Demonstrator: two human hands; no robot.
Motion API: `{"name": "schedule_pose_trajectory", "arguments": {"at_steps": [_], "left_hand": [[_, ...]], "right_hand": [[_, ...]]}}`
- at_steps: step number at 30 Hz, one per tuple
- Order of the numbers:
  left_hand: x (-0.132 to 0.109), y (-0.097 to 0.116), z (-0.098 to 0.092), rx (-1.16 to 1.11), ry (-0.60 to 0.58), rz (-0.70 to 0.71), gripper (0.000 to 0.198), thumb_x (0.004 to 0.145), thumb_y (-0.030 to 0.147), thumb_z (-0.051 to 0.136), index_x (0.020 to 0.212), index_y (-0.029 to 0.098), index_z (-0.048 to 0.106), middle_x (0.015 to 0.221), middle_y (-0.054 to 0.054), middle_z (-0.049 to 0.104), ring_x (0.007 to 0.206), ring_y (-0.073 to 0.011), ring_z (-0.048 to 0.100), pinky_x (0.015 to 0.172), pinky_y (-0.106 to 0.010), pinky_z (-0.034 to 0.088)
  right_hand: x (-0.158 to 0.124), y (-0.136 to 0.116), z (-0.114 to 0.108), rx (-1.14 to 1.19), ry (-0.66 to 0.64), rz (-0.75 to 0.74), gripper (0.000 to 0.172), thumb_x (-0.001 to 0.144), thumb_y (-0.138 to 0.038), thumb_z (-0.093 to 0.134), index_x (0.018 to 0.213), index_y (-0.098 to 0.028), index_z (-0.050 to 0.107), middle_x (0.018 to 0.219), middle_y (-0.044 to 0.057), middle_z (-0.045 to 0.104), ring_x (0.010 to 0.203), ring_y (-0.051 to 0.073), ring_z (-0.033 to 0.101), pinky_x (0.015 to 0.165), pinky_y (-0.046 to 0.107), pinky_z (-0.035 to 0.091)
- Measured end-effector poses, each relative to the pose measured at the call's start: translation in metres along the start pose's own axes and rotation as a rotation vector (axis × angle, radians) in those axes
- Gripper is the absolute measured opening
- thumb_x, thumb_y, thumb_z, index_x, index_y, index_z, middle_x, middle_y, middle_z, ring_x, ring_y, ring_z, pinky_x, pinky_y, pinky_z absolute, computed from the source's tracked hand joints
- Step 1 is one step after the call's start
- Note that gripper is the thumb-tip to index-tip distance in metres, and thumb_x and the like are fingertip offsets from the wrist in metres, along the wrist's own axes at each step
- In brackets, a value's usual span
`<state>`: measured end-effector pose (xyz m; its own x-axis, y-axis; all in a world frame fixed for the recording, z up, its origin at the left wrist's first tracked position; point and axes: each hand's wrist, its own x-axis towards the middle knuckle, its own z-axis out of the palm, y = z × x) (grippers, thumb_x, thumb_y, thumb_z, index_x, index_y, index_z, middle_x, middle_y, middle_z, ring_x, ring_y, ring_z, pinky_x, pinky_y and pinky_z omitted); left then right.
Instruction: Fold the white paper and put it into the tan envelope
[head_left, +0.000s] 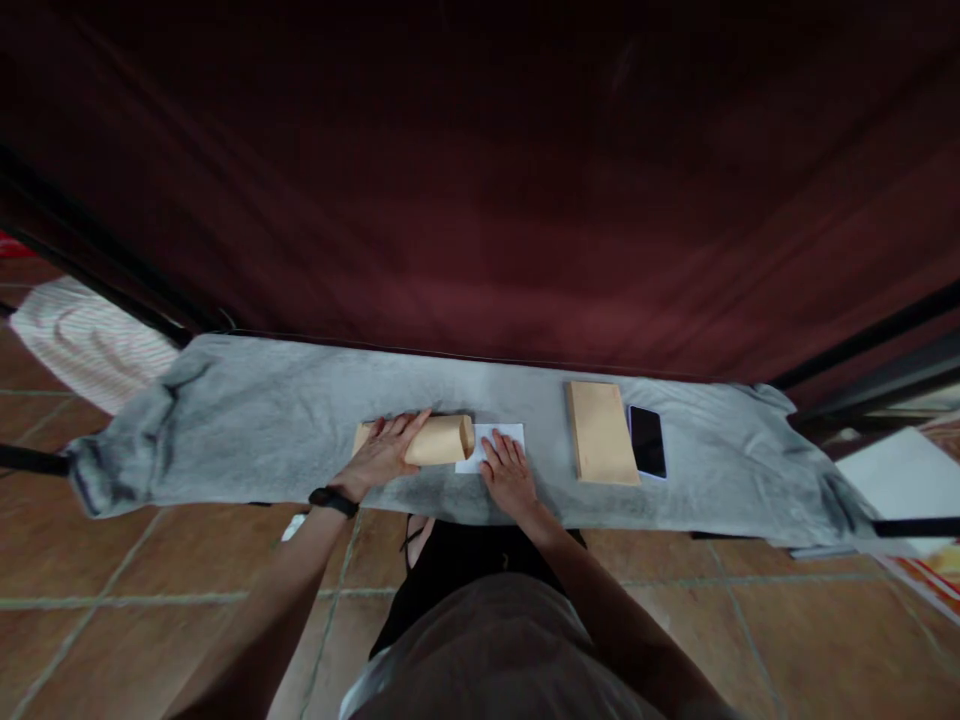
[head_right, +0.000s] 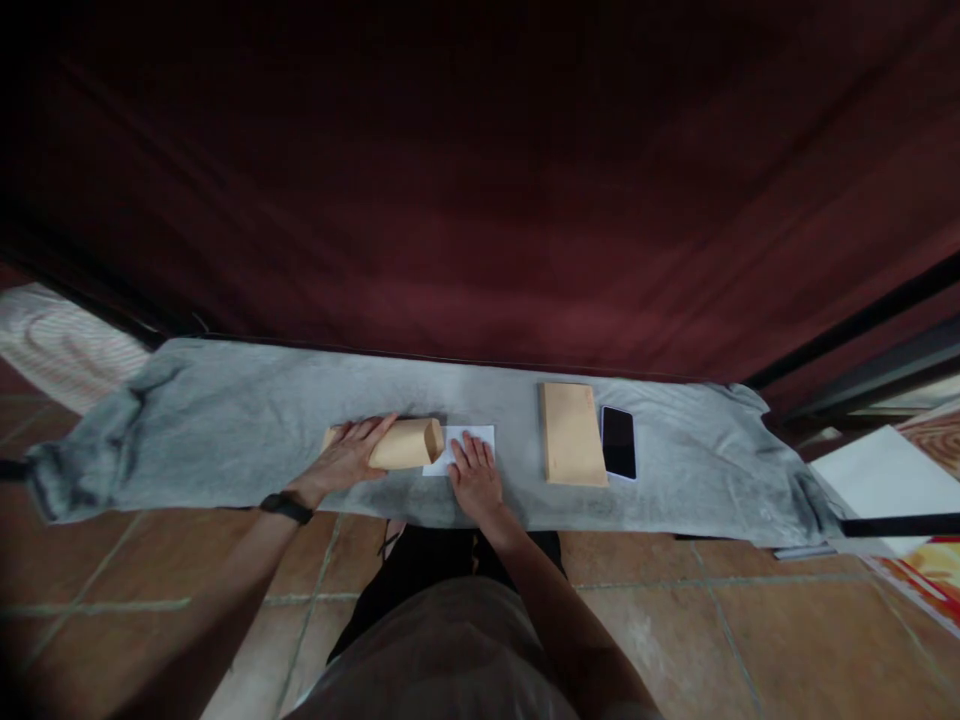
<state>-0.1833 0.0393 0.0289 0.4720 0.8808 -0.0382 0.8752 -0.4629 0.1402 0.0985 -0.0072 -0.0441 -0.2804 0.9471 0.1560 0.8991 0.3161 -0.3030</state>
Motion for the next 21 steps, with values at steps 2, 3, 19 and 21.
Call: {"name": "schedule_pose_trajectory", "arguments": {"at_steps": [2,3,19,21], "left_hand": [[0.004,-0.004,-0.001,-0.014,-0.044,-0.027,0.103,0.075,0.033,0.070,0.160,0.026,0.013,0.149,-0.015,0.047,0.138,-0.0327,0.043,0.115,-0.053,0.026],[0.007,-0.005,-0.001,-0.021,-0.067,-0.041,0.103,0.075,0.031,0.070,0.160,0.026,0.014,0.150,-0.015,0.046,0.138,-0.0330,0.042,0.115,-0.055,0.025],[0.023,0.015,0.001,0.029,-0.002,-0.049,0.095,0.078,0.018,0.067,0.160,0.028,0.019,0.164,-0.016,0.029,0.150,-0.0359,0.025,0.119,-0.066,0.012],[0.016,0.042,0.008,0.027,0.089,0.022,0.084,0.086,0.019,0.060,0.159,0.026,0.020,0.164,-0.015,0.030,0.152,-0.0314,0.024,0.122,-0.059,0.013]], "right_hand": [[0.000,0.001,0.003,-0.014,-0.004,-0.005,0.050,0.103,-0.035,0.044,0.151,-0.021,0.044,0.161,0.009,0.035,0.148,0.027,0.034,0.121,0.048,0.027],[-0.001,0.002,0.004,-0.019,-0.005,-0.005,0.050,0.104,-0.035,0.043,0.151,-0.021,0.044,0.161,0.009,0.035,0.148,0.027,0.034,0.121,0.048,0.027],[-0.002,0.000,0.006,-0.053,-0.018,0.002,0.051,0.104,-0.036,0.040,0.153,-0.020,0.042,0.162,0.011,0.034,0.149,0.027,0.031,0.122,0.050,0.022],[-0.002,0.000,0.005,-0.054,-0.019,0.001,0.051,0.104,-0.036,0.040,0.153,-0.020,0.041,0.162,0.012,0.033,0.149,0.028,0.031,0.122,0.050,0.022]]}}
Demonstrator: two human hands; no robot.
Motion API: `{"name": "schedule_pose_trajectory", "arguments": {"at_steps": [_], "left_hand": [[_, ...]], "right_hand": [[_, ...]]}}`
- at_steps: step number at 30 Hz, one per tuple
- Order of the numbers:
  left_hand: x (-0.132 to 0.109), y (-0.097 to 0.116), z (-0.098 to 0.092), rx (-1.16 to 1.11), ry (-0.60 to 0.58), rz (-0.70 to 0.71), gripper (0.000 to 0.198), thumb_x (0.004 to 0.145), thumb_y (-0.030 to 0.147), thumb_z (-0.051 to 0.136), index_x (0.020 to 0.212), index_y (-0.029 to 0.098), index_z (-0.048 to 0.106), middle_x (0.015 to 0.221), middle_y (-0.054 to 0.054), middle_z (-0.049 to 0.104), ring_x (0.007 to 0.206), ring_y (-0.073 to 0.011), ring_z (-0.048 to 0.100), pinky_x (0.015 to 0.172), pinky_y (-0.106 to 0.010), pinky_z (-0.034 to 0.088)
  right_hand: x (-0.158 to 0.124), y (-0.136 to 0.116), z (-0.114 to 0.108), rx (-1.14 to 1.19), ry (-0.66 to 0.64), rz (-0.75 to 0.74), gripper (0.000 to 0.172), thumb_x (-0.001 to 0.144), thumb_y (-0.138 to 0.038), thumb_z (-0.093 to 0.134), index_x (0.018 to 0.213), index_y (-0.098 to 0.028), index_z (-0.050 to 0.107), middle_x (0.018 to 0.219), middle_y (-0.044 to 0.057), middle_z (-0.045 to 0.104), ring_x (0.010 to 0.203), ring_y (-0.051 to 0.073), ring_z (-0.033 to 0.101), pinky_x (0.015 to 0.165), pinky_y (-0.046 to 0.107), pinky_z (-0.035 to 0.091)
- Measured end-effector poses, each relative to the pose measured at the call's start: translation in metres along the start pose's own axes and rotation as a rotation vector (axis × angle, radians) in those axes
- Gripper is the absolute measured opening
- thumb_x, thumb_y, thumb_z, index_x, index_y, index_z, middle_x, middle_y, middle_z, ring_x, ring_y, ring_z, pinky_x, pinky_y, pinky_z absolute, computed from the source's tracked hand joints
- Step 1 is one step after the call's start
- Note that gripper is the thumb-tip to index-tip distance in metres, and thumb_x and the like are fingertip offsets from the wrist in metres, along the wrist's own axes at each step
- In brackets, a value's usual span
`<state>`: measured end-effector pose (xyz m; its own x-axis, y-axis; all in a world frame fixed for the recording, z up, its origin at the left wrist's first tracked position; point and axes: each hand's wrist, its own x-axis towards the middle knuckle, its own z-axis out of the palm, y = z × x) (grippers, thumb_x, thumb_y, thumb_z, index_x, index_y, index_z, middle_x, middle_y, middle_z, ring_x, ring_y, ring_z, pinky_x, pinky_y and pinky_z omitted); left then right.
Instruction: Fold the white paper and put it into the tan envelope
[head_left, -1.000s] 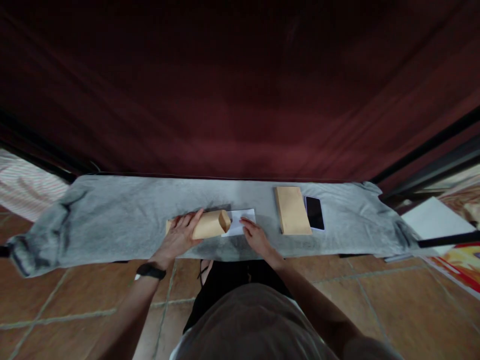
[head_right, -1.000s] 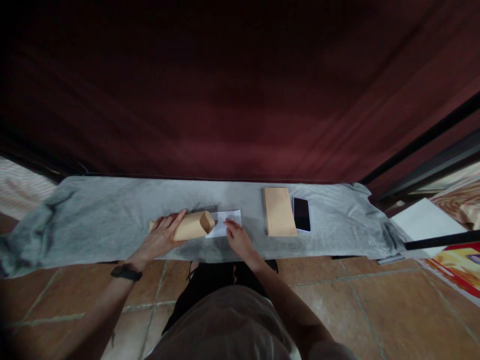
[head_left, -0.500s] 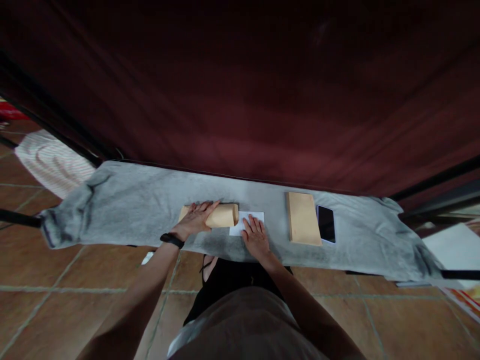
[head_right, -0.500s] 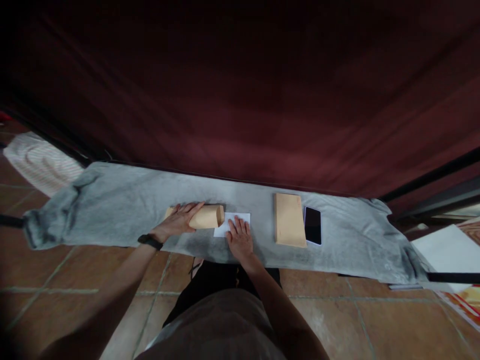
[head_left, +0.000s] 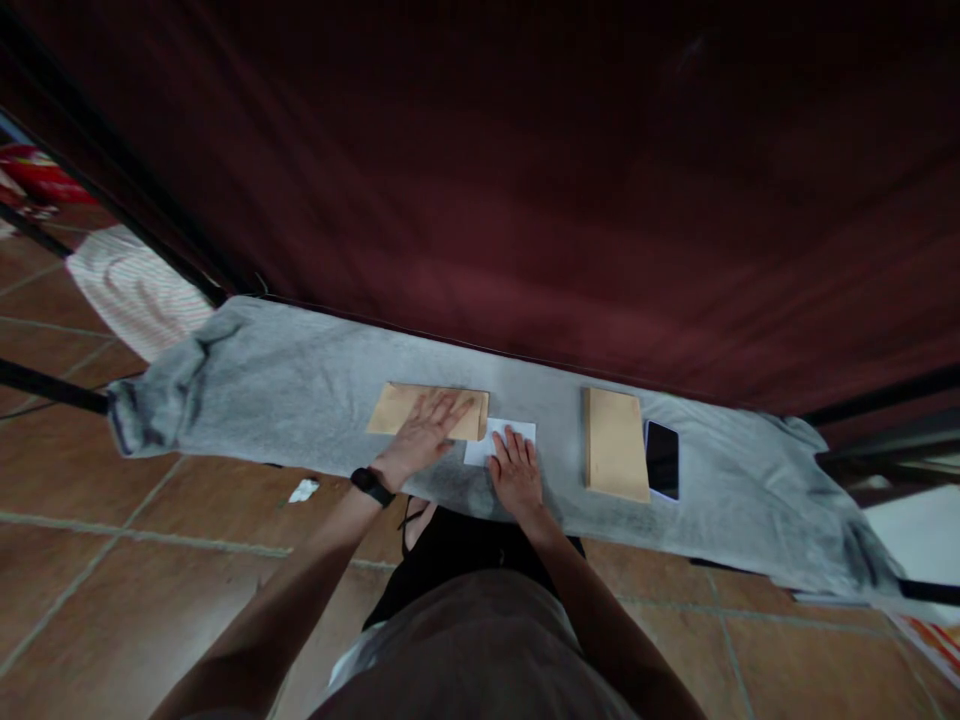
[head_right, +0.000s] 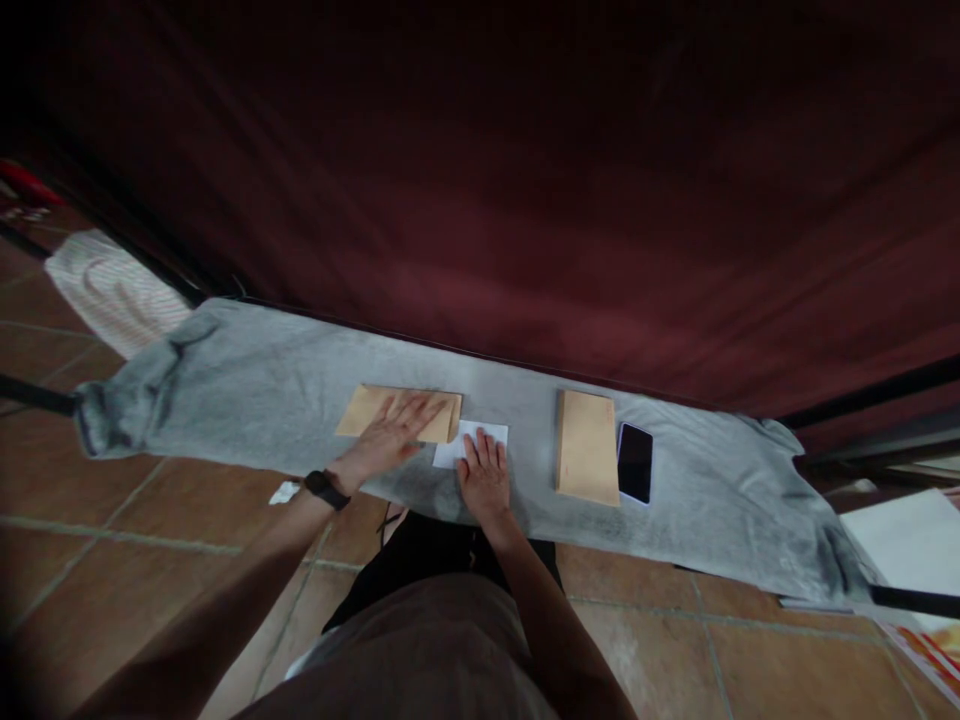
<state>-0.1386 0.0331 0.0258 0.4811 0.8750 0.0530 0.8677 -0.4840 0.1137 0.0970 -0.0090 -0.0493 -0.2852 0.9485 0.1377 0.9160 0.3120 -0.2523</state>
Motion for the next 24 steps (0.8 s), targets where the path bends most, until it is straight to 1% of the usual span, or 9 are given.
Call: {"name": "schedule_pose_trajectory", "arguments": {"at_steps": [3,4,6,8,10,13,16,19,24], "left_hand": [[-0.013,0.048,0.019,-0.075,0.041,0.214,0.069,0.095,0.029,0.054,0.157,0.019,0.026,0.162,-0.014,0.033,0.152,-0.0233,0.026,0.124,-0.044,0.020],[-0.018,0.062,0.027,-0.106,0.040,0.249,0.067,0.097,0.033,0.054,0.156,0.018,0.028,0.161,-0.013,0.036,0.151,-0.0217,0.028,0.124,-0.041,0.022],[-0.026,0.084,0.042,-0.147,0.042,0.252,0.068,0.097,0.042,0.054,0.155,0.016,0.029,0.159,-0.015,0.039,0.150,-0.0222,0.031,0.123,-0.039,0.025],[-0.033,0.096,0.054,-0.166,0.042,0.210,0.072,0.097,0.048,0.053,0.155,0.015,0.027,0.160,-0.016,0.038,0.151,-0.0236,0.029,0.123,-0.040,0.026],[-0.037,0.099,0.061,-0.170,0.044,0.178,0.075,0.097,0.049,0.052,0.157,0.015,0.022,0.162,-0.017,0.033,0.152,-0.0239,0.025,0.123,-0.041,0.025],[-0.041,0.097,0.065,-0.171,0.053,0.157,0.077,0.098,0.049,0.051,0.158,0.014,0.020,0.163,-0.017,0.029,0.153,-0.0239,0.021,0.123,-0.041,0.025],[-0.045,0.096,0.068,-0.156,0.063,0.133,0.077,0.097,0.050,0.052,0.157,0.011,0.023,0.163,-0.018,0.029,0.153,-0.0261,0.020,0.123,-0.043,0.024],[-0.049,0.095,0.072,-0.131,0.068,0.115,0.075,0.098,0.050,0.051,0.156,0.008,0.026,0.162,-0.020,0.031,0.153,-0.0279,0.021,0.124,-0.046,0.023],[-0.051,0.093,0.078,-0.119,0.072,0.102,0.074,0.098,0.049,0.051,0.155,0.010,0.028,0.162,-0.021,0.029,0.153,-0.0276,0.022,0.123,-0.047,0.023]], "right_hand": [[-0.001,0.001,-0.002,-0.010,-0.017,-0.016,0.053,0.103,-0.033,0.041,0.154,-0.020,0.038,0.163,0.012,0.030,0.150,0.030,0.029,0.121,0.052,0.022],[-0.002,0.001,-0.002,-0.014,-0.029,-0.027,0.054,0.103,-0.031,0.041,0.155,-0.019,0.037,0.164,0.013,0.029,0.150,0.030,0.028,0.121,0.052,0.022],[-0.003,0.002,-0.004,-0.022,-0.052,-0.045,0.056,0.101,-0.025,0.042,0.156,-0.017,0.034,0.164,0.014,0.027,0.151,0.031,0.027,0.121,0.053,0.022],[-0.003,0.003,-0.005,-0.028,-0.069,-0.055,0.059,0.100,-0.022,0.040,0.158,-0.016,0.030,0.164,0.015,0.027,0.151,0.031,0.027,0.120,0.053,0.022],[-0.003,0.003,-0.006,-0.034,-0.080,-0.066,0.059,0.100,-0.021,0.038,0.158,-0.016,0.028,0.164,0.015,0.026,0.152,0.031,0.026,0.120,0.054,0.022],[-0.003,0.003,-0.006,-0.044,-0.090,-0.079,0.058,0.101,-0.022,0.037,0.158,-0.015,0.029,0.164,0.016,0.025,0.152,0.030,0.024,0.120,0.054,0.021],[-0.005,0.006,-0.005,-0.045,-0.077,-0.080,0.056,0.102,-0.022,0.034,0.157,-0.015,0.031,0.165,0.015,0.025,0.152,0.029,0.024,0.121,0.053,0.021],[-0.008,0.011,-0.005,-0.034,-0.048,-0.056,0.054,0.104,-0.027,0.032,0.156,-0.014,0.033,0.165,0.013,0.026,0.152,0.027,0.024,0.121,0.051,0.021],[-0.017,0.026,-0.004,-0.038,0.020,-0.001,0.053,0.106,-0.031,0.028,0.156,-0.015,0.034,0.163,0.013,0.031,0.150,0.026,0.029,0.121,0.051,0.021]]}}
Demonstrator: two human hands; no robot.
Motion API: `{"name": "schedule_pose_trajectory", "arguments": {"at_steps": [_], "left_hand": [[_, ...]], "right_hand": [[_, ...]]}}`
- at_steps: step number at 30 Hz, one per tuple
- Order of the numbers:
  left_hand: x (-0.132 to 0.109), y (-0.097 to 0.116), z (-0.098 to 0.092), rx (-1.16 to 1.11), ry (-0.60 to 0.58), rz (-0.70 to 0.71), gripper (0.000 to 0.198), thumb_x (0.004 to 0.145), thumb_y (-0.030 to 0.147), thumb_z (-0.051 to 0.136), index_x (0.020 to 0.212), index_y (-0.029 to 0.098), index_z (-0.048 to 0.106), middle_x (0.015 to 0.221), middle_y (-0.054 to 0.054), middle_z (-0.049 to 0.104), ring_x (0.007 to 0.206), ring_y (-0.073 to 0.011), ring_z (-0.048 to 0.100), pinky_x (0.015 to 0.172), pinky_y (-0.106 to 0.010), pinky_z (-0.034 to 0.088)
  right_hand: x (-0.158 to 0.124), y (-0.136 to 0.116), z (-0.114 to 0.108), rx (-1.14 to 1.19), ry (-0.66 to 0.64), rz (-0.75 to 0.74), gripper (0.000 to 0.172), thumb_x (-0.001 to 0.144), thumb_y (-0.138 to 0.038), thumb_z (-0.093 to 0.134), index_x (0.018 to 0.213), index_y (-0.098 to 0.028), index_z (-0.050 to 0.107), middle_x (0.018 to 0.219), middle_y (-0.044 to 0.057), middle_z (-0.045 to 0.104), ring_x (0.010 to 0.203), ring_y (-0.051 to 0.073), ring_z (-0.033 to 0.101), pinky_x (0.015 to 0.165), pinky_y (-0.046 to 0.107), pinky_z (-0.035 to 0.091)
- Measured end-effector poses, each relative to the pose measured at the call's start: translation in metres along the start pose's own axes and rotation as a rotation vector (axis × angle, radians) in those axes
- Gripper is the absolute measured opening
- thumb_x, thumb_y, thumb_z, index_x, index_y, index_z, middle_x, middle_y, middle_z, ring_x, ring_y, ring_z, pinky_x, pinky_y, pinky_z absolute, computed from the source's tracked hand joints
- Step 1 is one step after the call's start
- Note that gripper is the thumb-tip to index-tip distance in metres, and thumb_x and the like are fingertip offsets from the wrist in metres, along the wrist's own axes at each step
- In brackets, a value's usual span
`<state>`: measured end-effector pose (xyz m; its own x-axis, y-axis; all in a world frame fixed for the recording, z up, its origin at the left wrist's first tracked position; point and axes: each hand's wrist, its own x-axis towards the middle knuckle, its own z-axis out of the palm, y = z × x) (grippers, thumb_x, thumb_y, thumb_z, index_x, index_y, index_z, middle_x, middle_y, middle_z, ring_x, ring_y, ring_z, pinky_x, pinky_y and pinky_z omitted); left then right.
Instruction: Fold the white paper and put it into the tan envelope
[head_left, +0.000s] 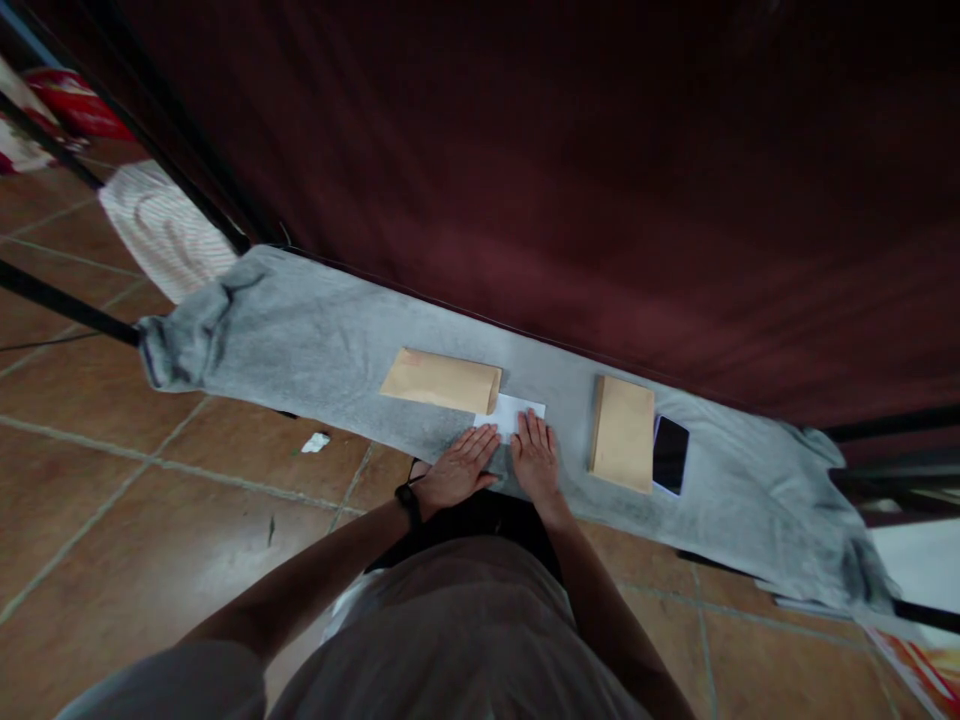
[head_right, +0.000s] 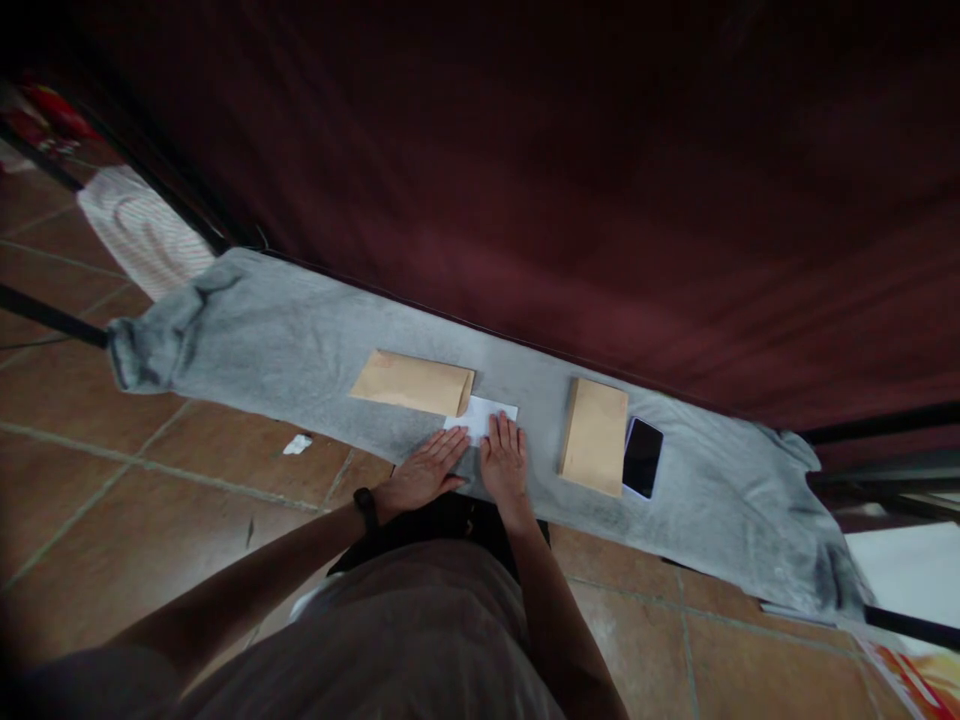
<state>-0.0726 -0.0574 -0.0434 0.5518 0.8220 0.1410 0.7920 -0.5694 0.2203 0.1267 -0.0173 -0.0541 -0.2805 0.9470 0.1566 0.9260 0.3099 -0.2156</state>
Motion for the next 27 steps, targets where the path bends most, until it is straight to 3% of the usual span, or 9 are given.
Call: {"name": "schedule_pose_trajectory", "arguments": {"at_steps": [15,18,21,27], "left_hand": [[0.000,0.001,-0.003,0.033,-0.024,0.007,0.073,0.098,0.048,0.050,0.156,0.010,0.026,0.163,-0.020,0.026,0.153,-0.0285,0.020,0.124,-0.047,0.020],[0.001,0.003,-0.002,0.042,-0.027,-0.002,0.074,0.098,0.049,0.050,0.156,0.009,0.027,0.163,-0.020,0.027,0.153,-0.0290,0.020,0.125,-0.047,0.019],[0.002,0.006,-0.001,0.054,-0.020,-0.014,0.075,0.097,0.051,0.051,0.154,0.007,0.031,0.162,-0.021,0.029,0.153,-0.0300,0.020,0.125,-0.046,0.019],[0.002,0.004,0.002,0.039,0.003,-0.021,0.066,0.099,0.043,0.048,0.154,0.009,0.033,0.161,-0.018,0.035,0.152,-0.0269,0.025,0.125,-0.046,0.023]], "right_hand": [[-0.014,0.023,-0.005,0.031,0.124,0.149,0.055,0.104,-0.031,0.031,0.154,-0.008,0.036,0.155,0.019,0.044,0.144,0.032,0.036,0.117,0.054,0.028],[-0.006,0.018,-0.011,0.049,0.133,0.127,0.056,0.104,-0.028,0.031,0.156,-0.006,0.031,0.158,0.020,0.038,0.148,0.030,0.031,0.118,0.054,0.027],[0.004,0.005,-0.013,0.077,0.081,0.010,0.055,0.104,-0.027,0.031,0.156,-0.009,0.031,0.161,0.017,0.033,0.150,0.027,0.028,0.120,0.050,0.027],[0.009,-0.015,-0.003,0.097,-0.010,-0.048,0.051,0.105,-0.030,0.035,0.153,-0.013,0.039,0.160,0.014,0.037,0.149,0.026,0.031,0.121,0.048,0.025]]}}
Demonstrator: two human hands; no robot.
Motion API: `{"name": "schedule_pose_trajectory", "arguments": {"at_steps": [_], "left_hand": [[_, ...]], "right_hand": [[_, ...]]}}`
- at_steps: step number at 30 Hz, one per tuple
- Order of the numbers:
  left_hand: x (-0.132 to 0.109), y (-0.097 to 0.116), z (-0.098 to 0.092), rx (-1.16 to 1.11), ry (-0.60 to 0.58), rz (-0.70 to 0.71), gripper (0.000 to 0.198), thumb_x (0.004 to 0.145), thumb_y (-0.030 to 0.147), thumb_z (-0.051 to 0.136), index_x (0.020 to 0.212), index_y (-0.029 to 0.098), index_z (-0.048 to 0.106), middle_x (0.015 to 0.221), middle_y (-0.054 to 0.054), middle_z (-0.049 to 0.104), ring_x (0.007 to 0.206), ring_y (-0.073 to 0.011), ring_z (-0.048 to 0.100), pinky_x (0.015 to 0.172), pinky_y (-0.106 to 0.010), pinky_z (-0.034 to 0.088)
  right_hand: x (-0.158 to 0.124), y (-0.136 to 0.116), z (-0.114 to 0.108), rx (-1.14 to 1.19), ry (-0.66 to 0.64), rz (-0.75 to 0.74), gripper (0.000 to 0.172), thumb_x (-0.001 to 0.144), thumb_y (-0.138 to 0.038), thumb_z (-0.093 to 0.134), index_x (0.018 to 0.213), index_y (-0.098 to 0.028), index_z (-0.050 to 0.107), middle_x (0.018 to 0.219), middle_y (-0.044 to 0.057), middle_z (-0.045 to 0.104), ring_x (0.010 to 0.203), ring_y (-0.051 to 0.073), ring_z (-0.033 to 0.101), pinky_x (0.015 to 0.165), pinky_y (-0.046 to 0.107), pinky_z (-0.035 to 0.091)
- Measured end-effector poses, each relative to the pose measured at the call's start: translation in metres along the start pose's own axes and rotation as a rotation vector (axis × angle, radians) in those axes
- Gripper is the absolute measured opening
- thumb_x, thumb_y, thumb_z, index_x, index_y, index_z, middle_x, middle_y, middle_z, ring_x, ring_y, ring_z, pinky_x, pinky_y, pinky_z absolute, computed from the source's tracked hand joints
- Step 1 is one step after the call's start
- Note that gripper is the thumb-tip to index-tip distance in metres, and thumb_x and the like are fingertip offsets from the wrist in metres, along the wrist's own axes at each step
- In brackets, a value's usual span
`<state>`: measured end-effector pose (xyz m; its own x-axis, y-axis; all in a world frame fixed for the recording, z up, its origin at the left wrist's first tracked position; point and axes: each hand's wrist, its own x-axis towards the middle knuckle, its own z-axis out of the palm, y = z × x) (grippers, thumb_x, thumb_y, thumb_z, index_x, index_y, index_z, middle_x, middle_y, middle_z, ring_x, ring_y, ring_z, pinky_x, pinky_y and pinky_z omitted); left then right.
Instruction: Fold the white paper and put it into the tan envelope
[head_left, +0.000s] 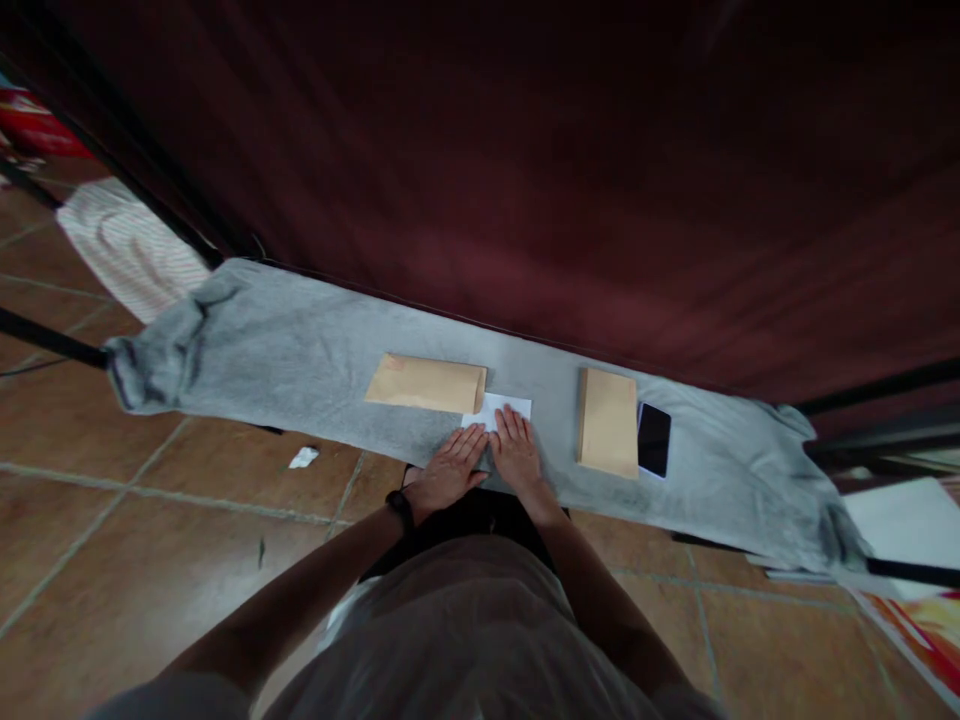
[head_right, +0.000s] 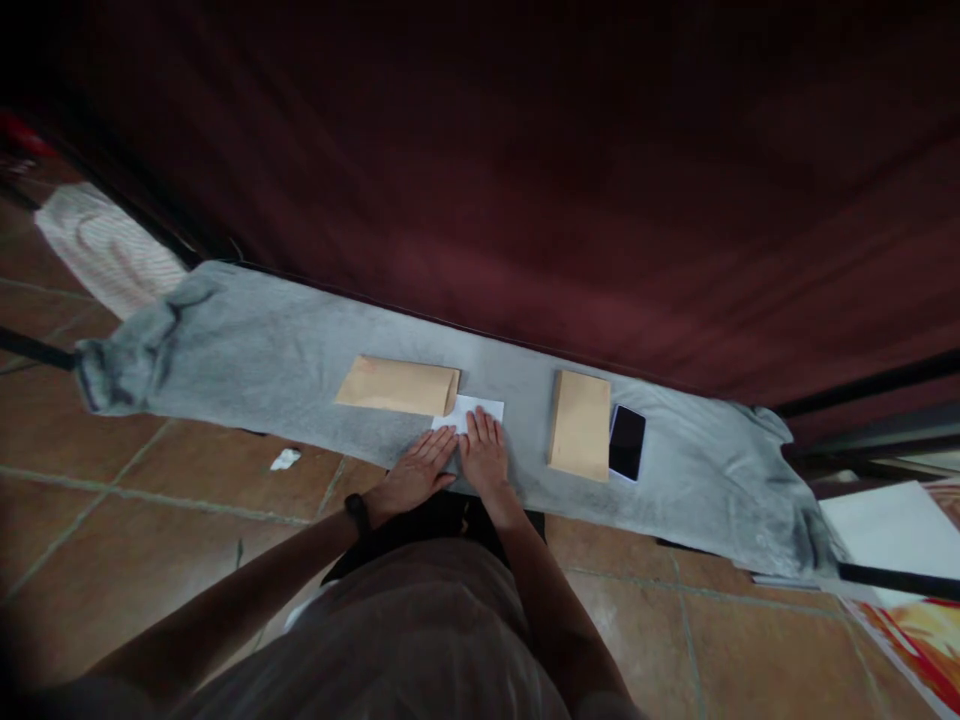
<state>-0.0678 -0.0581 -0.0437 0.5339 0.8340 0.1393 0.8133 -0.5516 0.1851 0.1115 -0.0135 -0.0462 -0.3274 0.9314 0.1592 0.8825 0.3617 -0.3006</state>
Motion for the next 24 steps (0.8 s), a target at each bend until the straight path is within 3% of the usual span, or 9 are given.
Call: {"name": "schedule_pose_trajectory", "arguments": {"at_steps": [6,13,18,24], "left_hand": [[0.011,0.003,0.003,-0.043,0.049,-0.063,0.054,0.103,0.036,0.035,0.150,0.011,0.041,0.156,-0.016,0.043,0.147,-0.0255,0.036,0.122,-0.046,0.030],[0.043,0.017,0.008,-0.088,0.062,-0.120,0.055,0.103,0.032,0.030,0.149,0.004,0.041,0.157,-0.020,0.041,0.149,-0.0265,0.032,0.123,-0.047,0.030],[0.034,0.011,0.010,-0.064,0.031,-0.121,0.059,0.102,0.036,0.035,0.152,0.006,0.038,0.160,-0.018,0.035,0.152,-0.0271,0.024,0.125,-0.047,0.024],[0.020,0.008,0.005,-0.038,0.026,-0.148,0.061,0.102,0.038,0.033,0.156,0.009,0.032,0.160,-0.016,0.035,0.152,-0.0272,0.026,0.123,-0.049,0.026]], "right_hand": [[-0.003,0.009,0.005,-0.017,0.024,0.064,0.051,0.106,-0.033,0.037,0.154,-0.016,0.039,0.161,0.013,0.034,0.151,0.027,0.029,0.121,0.050,0.024],[-0.002,0.014,0.003,-0.012,-0.011,0.068,0.050,0.105,-0.027,0.038,0.155,-0.018,0.037,0.163,0.012,0.031,0.151,0.026,0.029,0.121,0.049,0.022],[-0.003,0.020,-0.002,-0.001,0.003,0.090,0.051,0.105,-0.033,0.041,0.154,-0.018,0.039,0.162,0.011,0.032,0.149,0.028,0.031,0.122,0.051,0.021],[-0.006,0.029,-0.003,0.000,0.008,0.113,0.054,0.105,-0.037,0.040,0.154,-0.016,0.037,0.162,0.011,0.033,0.150,0.028,0.029,0.123,0.050,0.020]]}}
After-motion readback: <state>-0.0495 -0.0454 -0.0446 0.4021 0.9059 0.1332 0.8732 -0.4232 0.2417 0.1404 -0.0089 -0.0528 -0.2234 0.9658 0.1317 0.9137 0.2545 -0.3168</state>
